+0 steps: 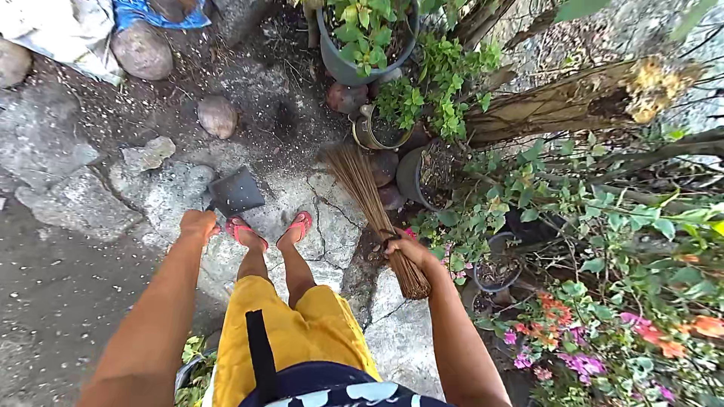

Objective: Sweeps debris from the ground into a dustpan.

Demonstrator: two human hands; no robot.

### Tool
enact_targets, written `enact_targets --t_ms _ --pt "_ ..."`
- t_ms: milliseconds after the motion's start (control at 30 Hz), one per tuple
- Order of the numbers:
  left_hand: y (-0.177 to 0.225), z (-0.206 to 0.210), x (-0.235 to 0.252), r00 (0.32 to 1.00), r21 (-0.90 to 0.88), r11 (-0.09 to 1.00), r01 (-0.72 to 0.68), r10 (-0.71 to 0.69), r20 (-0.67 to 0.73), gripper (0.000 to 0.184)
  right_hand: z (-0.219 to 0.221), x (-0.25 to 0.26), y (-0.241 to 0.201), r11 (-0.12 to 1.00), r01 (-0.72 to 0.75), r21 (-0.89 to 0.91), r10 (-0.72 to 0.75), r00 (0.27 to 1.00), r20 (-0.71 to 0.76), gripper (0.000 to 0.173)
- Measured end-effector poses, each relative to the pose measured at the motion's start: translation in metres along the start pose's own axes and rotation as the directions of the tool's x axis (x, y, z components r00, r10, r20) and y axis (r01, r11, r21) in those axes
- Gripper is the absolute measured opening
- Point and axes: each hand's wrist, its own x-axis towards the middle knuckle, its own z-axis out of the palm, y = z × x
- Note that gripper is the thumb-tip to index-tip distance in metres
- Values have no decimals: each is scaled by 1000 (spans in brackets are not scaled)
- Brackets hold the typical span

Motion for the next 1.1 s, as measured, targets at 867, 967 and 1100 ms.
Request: enact_targets --t_ms 867,967,1100 --pt "-1 8 12 1000 132 991 -24 26 -9 37 3 10 1 982 64 175 -45 993 -110 79" --pt "0 12 12 1000 161 987 -5 9 -27 38 2 87 -6 992 58 115 -56 998 -21 60" --pt "4 13 12 1000 155 988 -6 10 -23 38 5 44 3 999 6 40 -10 995 101 84"
